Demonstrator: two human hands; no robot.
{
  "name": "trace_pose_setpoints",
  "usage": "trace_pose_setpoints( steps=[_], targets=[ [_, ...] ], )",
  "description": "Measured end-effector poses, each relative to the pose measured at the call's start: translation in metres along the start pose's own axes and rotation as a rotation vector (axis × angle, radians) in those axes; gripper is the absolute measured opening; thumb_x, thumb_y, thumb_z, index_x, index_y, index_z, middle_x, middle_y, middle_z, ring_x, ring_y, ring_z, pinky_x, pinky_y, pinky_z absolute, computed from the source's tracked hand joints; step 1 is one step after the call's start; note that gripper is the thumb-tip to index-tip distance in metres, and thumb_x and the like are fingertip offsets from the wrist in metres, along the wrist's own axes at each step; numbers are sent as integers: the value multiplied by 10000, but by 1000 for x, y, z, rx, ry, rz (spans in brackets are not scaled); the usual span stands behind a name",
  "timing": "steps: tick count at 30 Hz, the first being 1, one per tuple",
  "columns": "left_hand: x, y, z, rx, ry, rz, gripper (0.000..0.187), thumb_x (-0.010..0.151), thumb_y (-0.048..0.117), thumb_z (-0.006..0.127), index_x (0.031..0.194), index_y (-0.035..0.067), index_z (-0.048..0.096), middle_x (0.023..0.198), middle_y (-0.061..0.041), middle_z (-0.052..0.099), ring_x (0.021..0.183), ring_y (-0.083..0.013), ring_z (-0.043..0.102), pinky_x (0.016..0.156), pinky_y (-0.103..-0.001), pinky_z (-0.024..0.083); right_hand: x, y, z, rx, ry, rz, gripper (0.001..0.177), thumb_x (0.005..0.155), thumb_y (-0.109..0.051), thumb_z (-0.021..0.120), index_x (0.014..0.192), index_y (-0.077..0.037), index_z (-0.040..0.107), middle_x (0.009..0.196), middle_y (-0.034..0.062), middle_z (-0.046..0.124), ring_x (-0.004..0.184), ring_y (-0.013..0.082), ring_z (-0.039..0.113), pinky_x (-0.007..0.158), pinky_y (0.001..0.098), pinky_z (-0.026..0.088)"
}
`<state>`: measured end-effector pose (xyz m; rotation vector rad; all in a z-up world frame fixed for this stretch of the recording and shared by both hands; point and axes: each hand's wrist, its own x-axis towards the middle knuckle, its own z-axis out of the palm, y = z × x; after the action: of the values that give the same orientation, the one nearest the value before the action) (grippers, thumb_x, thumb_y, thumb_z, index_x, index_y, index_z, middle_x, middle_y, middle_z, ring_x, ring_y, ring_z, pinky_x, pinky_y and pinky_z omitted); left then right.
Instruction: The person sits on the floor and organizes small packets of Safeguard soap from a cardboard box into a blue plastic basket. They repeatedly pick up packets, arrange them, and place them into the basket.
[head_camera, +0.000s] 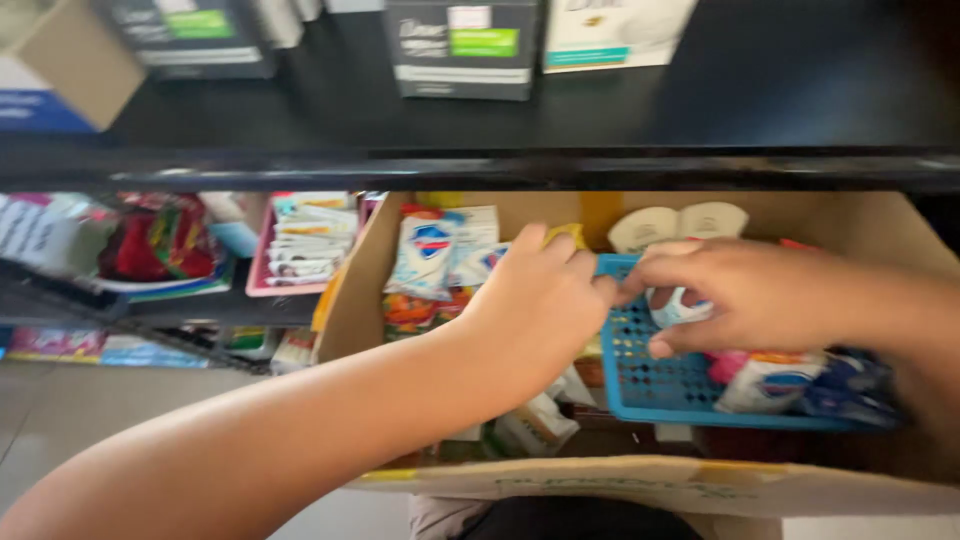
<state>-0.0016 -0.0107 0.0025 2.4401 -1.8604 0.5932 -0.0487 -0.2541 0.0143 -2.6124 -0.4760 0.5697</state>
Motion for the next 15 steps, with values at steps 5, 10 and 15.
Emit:
trace_pose_setpoints(
  steps=[5, 10, 15],
  targets=[
    [55, 13, 20, -168, 25, 11, 187, 729, 170, 719, 908, 115, 718, 893, -68, 703, 939, -273, 663, 831, -444, 446, -29, 26, -26, 1, -60, 132, 550, 788, -453, 799, 1275, -217, 702, 1008, 22, 747, 964, 167, 704, 819, 345, 592],
    [88, 28, 53, -283, -58, -62, 252, 755, 118, 705, 1007, 127, 710, 992, -70, 706, 1028, -287, 654, 866, -471, 451, -34, 43, -34, -105, -61, 383, 439, 831, -405, 811, 1188, -170, 713, 1024, 46, 729, 964, 195, 695, 840, 364, 582],
    [76, 33, 73, -476, 110, -11, 494, 783, 139, 752, 1246, 65, 595, 1262, -150, 593, 1185, -346, 555, 961, -509, 439, -32, 84, -26, 35, 30, 364, 386, 780, -303, 825, 1115, -124, 755, 922, 74, 828, 863, 193, 798, 790, 352, 614]
  ],
)
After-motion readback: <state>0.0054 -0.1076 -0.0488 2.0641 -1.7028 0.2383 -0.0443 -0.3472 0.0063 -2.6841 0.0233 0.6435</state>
